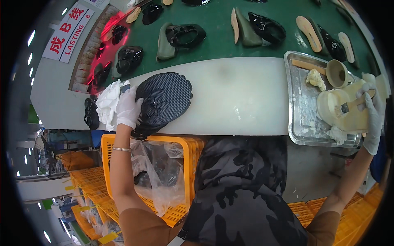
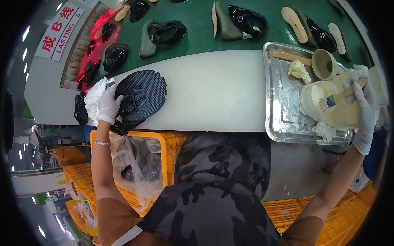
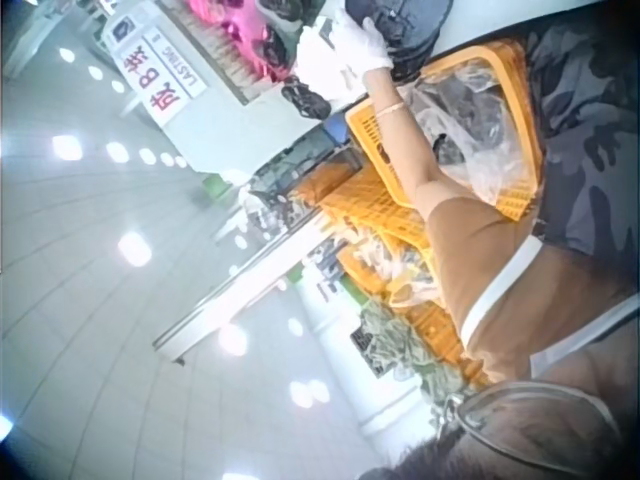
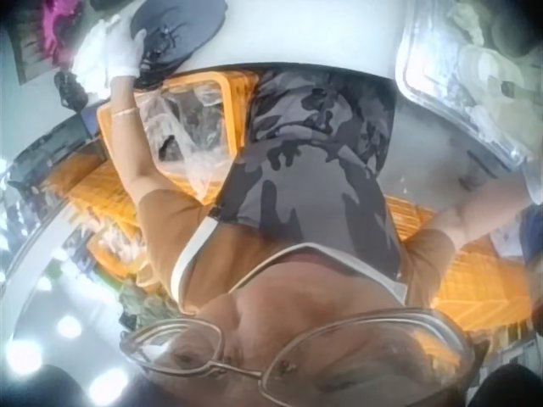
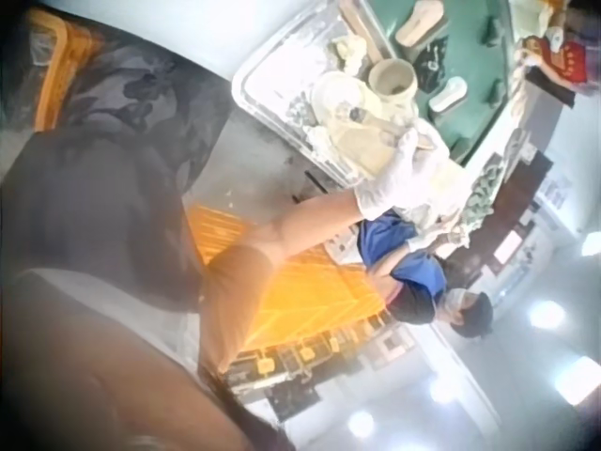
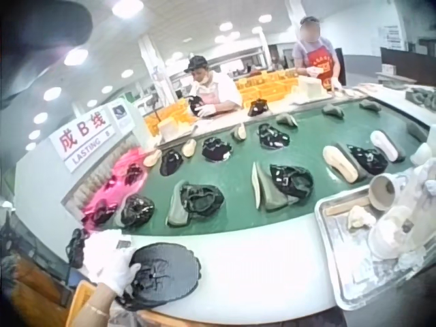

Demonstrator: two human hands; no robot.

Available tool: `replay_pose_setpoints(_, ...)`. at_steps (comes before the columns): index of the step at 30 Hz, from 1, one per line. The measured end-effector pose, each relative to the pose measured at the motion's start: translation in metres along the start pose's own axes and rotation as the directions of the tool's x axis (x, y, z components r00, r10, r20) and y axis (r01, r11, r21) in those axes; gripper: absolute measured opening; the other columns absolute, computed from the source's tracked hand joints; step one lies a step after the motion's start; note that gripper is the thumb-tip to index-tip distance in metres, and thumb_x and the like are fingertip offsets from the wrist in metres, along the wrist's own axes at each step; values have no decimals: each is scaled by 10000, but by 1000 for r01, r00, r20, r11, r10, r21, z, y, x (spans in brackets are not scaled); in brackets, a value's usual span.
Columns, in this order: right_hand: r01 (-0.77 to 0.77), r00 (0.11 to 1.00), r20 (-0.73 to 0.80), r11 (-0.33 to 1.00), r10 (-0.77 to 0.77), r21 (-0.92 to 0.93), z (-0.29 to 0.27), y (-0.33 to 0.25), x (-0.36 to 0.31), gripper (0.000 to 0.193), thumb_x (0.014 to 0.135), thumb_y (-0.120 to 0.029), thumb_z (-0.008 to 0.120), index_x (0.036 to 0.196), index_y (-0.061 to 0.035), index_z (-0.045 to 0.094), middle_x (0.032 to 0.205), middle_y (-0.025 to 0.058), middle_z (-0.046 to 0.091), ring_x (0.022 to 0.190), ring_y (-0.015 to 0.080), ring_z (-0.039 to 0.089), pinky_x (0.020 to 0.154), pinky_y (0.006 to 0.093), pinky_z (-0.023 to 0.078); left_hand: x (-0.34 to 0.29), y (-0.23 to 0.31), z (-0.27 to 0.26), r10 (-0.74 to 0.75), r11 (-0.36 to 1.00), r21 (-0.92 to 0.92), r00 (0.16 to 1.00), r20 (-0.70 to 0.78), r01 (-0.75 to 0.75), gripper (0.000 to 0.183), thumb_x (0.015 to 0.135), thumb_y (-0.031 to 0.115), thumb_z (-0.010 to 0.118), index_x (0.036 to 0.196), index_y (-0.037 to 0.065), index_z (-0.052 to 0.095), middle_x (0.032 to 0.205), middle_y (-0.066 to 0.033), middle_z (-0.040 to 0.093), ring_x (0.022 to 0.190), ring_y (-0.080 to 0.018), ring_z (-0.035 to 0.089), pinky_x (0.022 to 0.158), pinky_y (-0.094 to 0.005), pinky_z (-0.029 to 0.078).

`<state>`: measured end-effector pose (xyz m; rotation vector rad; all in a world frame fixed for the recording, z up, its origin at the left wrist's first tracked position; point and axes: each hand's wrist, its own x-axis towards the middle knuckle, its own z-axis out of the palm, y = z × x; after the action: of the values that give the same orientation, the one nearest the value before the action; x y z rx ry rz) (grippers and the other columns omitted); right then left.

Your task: The person applies a white adhesive substance to the soles of black shoes using a brush. They repeatedly dip the brush into a container of glue and spread it evenly across the textured bottom of each shoe. After coating a shoe, the person places it into a yellow plastic basket lined with a clear plastic bag.

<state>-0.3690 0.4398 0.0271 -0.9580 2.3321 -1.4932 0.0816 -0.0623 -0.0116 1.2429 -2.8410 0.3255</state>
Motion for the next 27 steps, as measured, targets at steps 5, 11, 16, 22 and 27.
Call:
replay_pose_setpoints(5, -41, 998, -49, 998, 43, 41, 9, -3, 0, 330, 912, -209, 521, 1180, -18, 492, 890, 14, 552, 641, 31, 420, 598, 149, 356, 2, -22, 19, 72, 986, -133, 973, -219, -103, 227, 803, 133, 598, 1007, 41, 554, 929, -160, 590, 879, -351, 559, 761, -418, 447)
replay_pose_setpoints(11, -22, 997, -68, 1000, 23, 20, -4, 9, -2, 306, 918, -204, 515, 1159, -15, 508, 891, 18, 570, 650, 29, 427, 598, 150, 358, 6, 0, -22, -75, 726, -686, 986, -149, -48, 58, 885, 95, 492, 898, 40, 482, 816, -32, 555, 734, -85, 553, 634, -241, 461)
replay_pose_setpoints(16, -6, 999, -51, 1000, 8, 24, 5, -4, -2, 273, 924, -199, 505, 1133, -24, 516, 890, 12, 575, 644, 26, 435, 599, 149, 361, -5, 88, -46, -253, 334, -919, 919, -303, -211, 314, 808, 40, 604, 1104, 19, 501, 911, -35, 551, 757, -73, 494, 696, -218, 420)
replay_pose_setpoints(22, 56, 998, -25, 998, -56, -18, 7, -9, -1, 216, 929, -186, 490, 1087, -46, 534, 880, 1, 573, 636, 26, 439, 598, 148, 360, -50, 163, -30, 458, 632, -452, 774, -438, -629, 532, 656, 78, 761, 1138, 22, 544, 1182, -183, 504, 1053, -323, 519, 901, -351, 417)
replay_pose_setpoints(27, 63, 998, -16, 997, -63, 36, 9, -8, -2, 198, 930, -181, 485, 1069, -50, 537, 874, 5, 577, 645, 31, 445, 598, 154, 360, -47, 162, -16, 397, 504, -627, 804, -443, -594, 390, 693, -57, 647, 1068, 15, 569, 1061, -154, 588, 947, -290, 550, 800, -360, 450)
